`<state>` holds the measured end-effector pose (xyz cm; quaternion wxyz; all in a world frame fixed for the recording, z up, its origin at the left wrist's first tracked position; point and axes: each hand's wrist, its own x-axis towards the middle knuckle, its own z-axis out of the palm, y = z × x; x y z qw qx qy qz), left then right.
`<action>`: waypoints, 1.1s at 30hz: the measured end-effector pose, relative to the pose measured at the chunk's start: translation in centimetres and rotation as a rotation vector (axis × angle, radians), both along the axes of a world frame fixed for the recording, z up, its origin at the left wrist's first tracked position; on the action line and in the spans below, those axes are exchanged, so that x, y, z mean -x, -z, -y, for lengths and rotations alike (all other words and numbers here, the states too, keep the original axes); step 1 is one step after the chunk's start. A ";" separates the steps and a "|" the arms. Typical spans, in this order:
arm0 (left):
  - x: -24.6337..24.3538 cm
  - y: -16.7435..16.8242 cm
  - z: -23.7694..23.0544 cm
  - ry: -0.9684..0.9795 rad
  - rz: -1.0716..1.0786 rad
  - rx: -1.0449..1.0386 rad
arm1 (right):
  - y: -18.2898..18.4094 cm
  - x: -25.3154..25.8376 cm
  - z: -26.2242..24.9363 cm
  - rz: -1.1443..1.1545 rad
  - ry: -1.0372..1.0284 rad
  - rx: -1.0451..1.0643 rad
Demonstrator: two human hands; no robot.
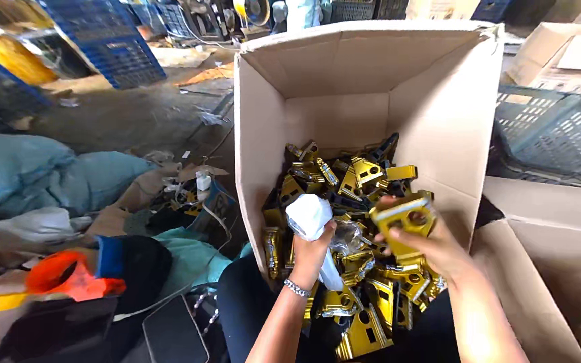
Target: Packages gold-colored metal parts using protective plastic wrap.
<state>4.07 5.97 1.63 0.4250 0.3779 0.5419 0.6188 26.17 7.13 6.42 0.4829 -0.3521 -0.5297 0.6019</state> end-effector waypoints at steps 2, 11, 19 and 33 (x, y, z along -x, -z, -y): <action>-2.0 -0.7 0.2 0.061 0.070 -0.006 | 0.1 0.6 1.7 0.155 -0.074 0.130; -2.3 -2.3 1.8 0.199 -0.138 0.059 | 3.2 5.7 0.7 1.085 -0.064 -0.075; -1.7 1.0 0.9 -0.103 -0.436 -0.191 | 5.2 6.3 1.1 0.061 0.113 0.246; 0.3 0.4 2.4 0.202 -0.051 0.069 | 6.1 1.4 0.9 -0.337 0.105 -0.037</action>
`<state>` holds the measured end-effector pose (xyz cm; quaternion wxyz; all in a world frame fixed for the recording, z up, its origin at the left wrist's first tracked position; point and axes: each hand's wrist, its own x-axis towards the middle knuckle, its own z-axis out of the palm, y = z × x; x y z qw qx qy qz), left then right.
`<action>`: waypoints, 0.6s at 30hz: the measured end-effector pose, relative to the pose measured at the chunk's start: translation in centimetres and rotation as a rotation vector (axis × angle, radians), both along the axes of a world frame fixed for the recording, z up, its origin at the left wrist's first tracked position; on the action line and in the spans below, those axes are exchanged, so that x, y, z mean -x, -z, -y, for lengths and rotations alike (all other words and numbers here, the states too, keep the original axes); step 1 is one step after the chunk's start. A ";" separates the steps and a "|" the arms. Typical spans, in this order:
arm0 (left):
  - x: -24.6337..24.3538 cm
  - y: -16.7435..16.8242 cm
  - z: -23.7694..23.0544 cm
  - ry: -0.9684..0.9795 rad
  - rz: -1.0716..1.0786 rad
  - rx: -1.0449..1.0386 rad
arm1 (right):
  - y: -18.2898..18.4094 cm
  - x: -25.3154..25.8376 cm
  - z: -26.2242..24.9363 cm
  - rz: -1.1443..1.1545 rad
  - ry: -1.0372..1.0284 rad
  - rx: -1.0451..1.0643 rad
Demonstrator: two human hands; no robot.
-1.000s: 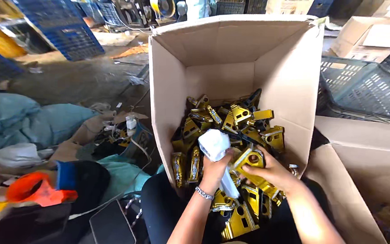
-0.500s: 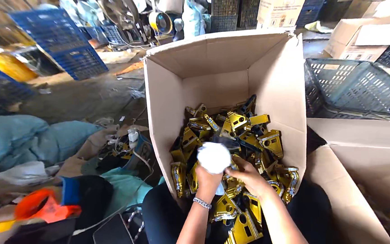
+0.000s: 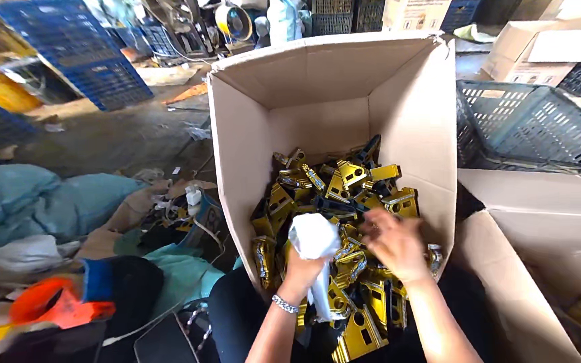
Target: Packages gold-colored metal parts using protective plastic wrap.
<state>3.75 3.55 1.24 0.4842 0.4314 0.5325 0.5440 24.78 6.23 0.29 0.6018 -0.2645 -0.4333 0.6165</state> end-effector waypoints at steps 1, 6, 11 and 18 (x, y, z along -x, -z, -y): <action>-0.8 0.7 0.0 -0.009 -0.055 -0.060 | -1.0 1.5 0.2 0.220 -0.051 0.075; -2.4 0.0 0.2 0.101 -0.040 -0.227 | -2.3 4.3 0.8 0.652 0.079 0.068; -0.8 -2.3 0.3 0.167 0.426 0.142 | -1.7 2.0 1.4 0.503 -0.162 0.253; -1.4 -1.4 1.2 0.211 0.236 0.141 | -3.0 3.3 0.0 0.602 -0.121 0.179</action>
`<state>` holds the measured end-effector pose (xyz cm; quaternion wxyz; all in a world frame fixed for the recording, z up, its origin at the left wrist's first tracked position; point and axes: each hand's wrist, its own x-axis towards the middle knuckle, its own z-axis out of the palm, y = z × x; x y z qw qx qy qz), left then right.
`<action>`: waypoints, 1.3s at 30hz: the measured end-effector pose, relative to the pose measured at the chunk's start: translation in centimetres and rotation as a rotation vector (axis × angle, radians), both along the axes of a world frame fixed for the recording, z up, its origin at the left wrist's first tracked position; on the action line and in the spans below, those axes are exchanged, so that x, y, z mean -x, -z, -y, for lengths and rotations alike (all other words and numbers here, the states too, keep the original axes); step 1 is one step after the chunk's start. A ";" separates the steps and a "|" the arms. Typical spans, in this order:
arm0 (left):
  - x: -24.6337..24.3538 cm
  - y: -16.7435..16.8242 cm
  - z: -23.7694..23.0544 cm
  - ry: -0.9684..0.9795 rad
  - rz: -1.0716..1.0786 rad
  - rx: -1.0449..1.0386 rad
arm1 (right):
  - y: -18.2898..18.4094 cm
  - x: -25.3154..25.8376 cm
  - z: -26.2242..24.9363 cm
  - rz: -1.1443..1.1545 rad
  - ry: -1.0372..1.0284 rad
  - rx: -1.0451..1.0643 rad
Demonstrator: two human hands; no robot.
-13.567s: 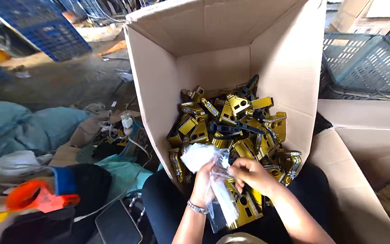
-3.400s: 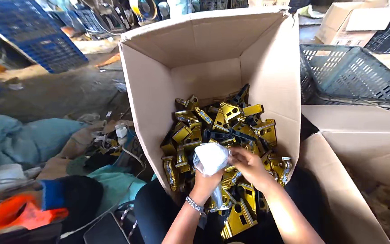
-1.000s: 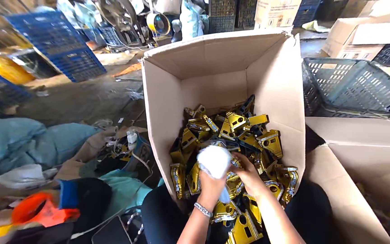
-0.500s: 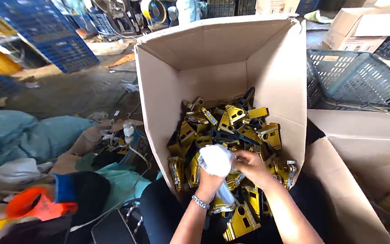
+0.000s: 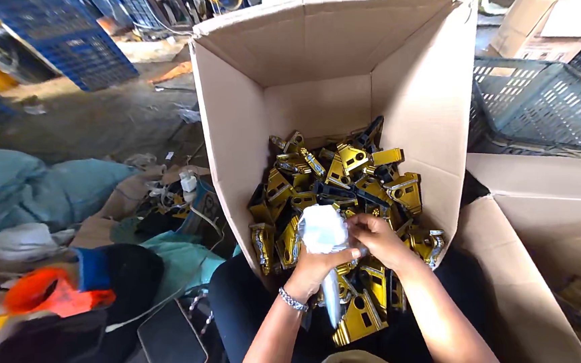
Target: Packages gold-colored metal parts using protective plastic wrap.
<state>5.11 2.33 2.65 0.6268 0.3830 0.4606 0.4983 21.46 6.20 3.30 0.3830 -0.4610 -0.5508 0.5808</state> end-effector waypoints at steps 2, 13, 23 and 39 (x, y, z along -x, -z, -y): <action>-0.3 -0.3 0.0 0.002 0.182 0.075 | 0.4 0.5 0.3 0.043 0.057 -0.008; 4.8 2.0 -4.4 -0.543 -0.773 -0.376 | 0.0 -0.6 -0.4 -0.209 0.170 0.069; 6.8 -1.5 -0.5 -0.018 -0.065 -0.121 | -6.0 4.3 -3.3 0.475 -0.695 -0.122; 10.4 0.9 -2.4 -0.742 -0.386 -0.285 | 6.9 7.7 -0.9 0.765 -0.346 -0.678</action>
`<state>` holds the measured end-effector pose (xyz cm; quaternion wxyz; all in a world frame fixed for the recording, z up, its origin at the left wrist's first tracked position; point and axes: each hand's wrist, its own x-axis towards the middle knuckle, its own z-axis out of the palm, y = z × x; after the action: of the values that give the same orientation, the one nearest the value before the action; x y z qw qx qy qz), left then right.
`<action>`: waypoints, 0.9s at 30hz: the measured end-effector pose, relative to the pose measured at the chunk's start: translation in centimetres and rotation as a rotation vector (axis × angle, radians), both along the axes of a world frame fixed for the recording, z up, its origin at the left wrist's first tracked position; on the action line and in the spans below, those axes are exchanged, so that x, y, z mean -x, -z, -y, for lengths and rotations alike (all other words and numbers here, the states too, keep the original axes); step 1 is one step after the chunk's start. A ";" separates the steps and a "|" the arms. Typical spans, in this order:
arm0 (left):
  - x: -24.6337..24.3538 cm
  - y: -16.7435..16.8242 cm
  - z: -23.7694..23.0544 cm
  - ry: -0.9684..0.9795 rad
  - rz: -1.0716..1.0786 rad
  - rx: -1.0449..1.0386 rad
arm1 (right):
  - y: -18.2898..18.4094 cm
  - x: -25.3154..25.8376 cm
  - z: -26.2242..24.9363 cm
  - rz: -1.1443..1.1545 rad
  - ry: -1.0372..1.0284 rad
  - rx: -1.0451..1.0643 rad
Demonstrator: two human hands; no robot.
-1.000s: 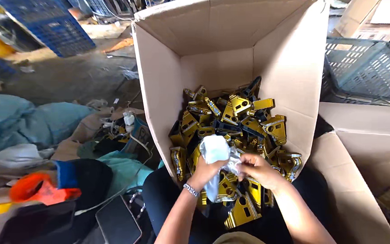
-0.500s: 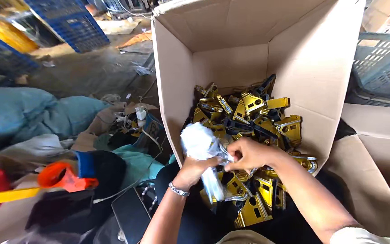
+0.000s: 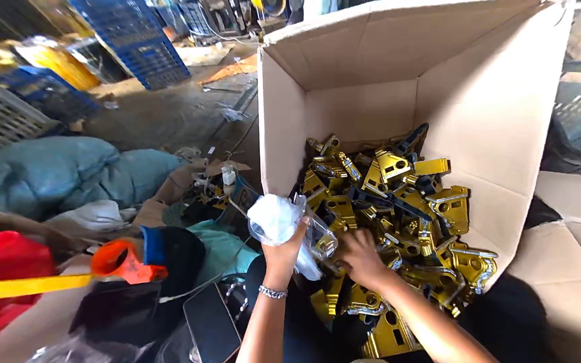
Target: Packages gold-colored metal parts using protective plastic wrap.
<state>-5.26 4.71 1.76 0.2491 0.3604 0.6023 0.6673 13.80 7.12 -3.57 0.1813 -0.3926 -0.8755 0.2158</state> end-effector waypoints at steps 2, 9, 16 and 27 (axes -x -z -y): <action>-0.5 0.1 0.0 0.021 -0.014 -0.031 | -1.8 -3.5 0.1 -0.248 0.200 0.064; -6.6 0.6 -0.8 0.205 -0.086 -0.040 | -9.1 -10.1 2.4 -1.039 0.207 0.605; -10.6 -3.3 0.4 0.420 0.389 0.165 | -6.3 -5.6 1.6 -0.297 0.443 0.054; -8.4 -0.4 -0.7 0.487 -0.124 -0.029 | -7.0 -4.3 0.6 0.076 0.337 0.351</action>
<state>3.18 5.38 2.12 0.3599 0.5387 0.5023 0.5727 18.14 6.48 3.47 0.1109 -0.5663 -0.7529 0.3165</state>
